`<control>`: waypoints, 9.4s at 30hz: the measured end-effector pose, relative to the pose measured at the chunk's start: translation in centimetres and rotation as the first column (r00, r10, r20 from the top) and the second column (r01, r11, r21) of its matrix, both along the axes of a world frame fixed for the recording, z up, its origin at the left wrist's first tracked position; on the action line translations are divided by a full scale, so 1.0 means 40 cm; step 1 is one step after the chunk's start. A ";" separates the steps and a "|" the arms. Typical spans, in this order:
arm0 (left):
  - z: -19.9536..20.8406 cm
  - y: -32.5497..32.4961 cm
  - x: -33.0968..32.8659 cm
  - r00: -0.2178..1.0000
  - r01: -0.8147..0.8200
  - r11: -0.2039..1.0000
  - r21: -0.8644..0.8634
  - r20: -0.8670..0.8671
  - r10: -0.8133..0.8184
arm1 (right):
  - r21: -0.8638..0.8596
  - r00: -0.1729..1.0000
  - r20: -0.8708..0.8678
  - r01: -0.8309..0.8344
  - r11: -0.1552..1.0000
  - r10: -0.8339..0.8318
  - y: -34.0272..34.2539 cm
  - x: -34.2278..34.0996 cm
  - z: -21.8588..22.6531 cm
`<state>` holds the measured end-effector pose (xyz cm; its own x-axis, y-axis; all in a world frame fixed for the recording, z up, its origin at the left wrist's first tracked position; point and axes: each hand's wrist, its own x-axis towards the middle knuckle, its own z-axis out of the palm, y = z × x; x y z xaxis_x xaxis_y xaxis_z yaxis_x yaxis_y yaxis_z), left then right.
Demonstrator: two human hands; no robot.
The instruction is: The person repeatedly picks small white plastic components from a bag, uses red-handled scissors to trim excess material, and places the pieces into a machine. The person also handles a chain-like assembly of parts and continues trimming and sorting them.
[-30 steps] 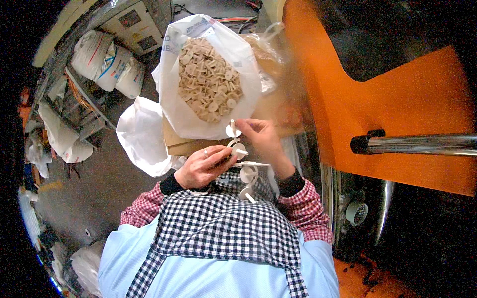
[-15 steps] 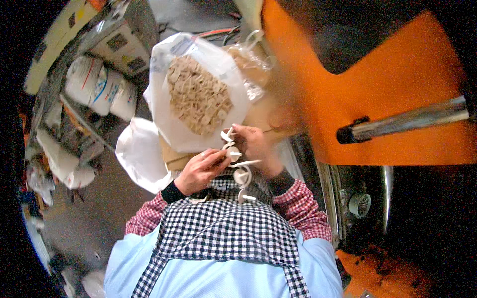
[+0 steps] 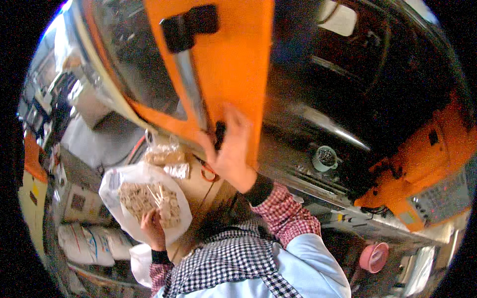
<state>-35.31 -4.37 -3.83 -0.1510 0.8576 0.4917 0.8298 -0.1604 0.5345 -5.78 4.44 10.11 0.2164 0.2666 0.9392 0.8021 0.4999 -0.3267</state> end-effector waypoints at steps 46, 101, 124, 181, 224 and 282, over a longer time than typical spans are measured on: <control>0.136 0.046 0.432 0.638 0.666 0.726 -0.171 0.635 -0.436 | -0.285 0.399 -0.439 0.787 0.546 -0.805 -0.687 0.618 0.020; 0.005 -0.208 0.027 0.557 -0.247 0.968 -0.051 0.810 0.185 | -0.766 0.623 -0.135 -0.559 0.317 0.770 0.035 -0.488 -0.531; -0.025 -0.222 -0.039 0.657 -0.214 0.966 -0.146 0.710 0.253 | -0.682 0.102 -0.721 -0.276 -0.677 0.685 -0.054 -0.487 -0.304; 0.018 -0.255 0.008 -0.258 0.062 0.985 -0.161 0.951 0.172 | -0.682 -0.099 -0.441 -0.609 -0.405 0.892 -0.127 -0.407 -0.232; -0.068 -0.245 0.061 0.194 -0.062 0.973 -0.224 0.953 0.232 | -0.408 0.152 -0.912 -0.394 -0.824 0.380 -0.146 -0.397 -0.324; 0.176 -0.008 0.741 0.062 0.993 0.096 -0.068 -0.393 -0.917 | 0.585 -0.404 -0.804 -0.667 0.461 0.436 -0.594 0.345 -0.378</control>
<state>-5.67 -4.67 3.21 0.8914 0.0313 0.4522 -0.0543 -0.9831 0.1750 8.03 -19.31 -5.00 0.3226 0.9431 0.0803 -0.8619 0.3277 -0.3869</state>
